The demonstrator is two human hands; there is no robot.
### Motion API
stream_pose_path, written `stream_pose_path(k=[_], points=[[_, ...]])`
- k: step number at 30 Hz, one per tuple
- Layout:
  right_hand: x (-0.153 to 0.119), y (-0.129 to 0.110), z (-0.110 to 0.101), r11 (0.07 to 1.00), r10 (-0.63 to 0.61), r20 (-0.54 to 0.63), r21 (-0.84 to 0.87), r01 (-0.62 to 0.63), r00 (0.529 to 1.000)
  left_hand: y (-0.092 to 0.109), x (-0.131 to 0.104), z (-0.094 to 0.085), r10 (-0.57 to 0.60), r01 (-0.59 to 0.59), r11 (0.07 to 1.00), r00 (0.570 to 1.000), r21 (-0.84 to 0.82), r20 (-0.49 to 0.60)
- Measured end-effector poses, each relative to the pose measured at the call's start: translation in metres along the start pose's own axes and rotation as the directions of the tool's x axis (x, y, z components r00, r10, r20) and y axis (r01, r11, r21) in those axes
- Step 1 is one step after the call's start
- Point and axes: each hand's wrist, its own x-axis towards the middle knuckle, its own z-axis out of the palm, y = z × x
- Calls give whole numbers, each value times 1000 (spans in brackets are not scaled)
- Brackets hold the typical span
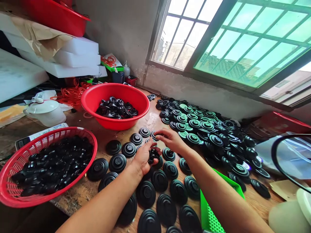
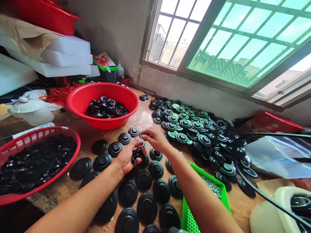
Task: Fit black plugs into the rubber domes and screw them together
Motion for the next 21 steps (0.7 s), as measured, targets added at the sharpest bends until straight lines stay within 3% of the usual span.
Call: stream_pose_path(k=[3, 6, 11, 21], points=[[19, 26, 8, 990, 91, -81, -104, -99, 993, 4, -2, 1, -83, 83, 995, 997, -62, 3], [31, 38, 17, 970, 114, -49, -210, -122, 992, 5, -3, 1, -123, 125, 990, 992, -73, 26], [38, 36, 25, 915, 150, 30, -382, -127, 988, 5, -4, -1, -191, 198, 975, 979, -97, 77], [40, 27, 22, 799, 243, 2, -568, -199, 970, 5, -1, -5, -200, 212, 971, 974, -109, 110]])
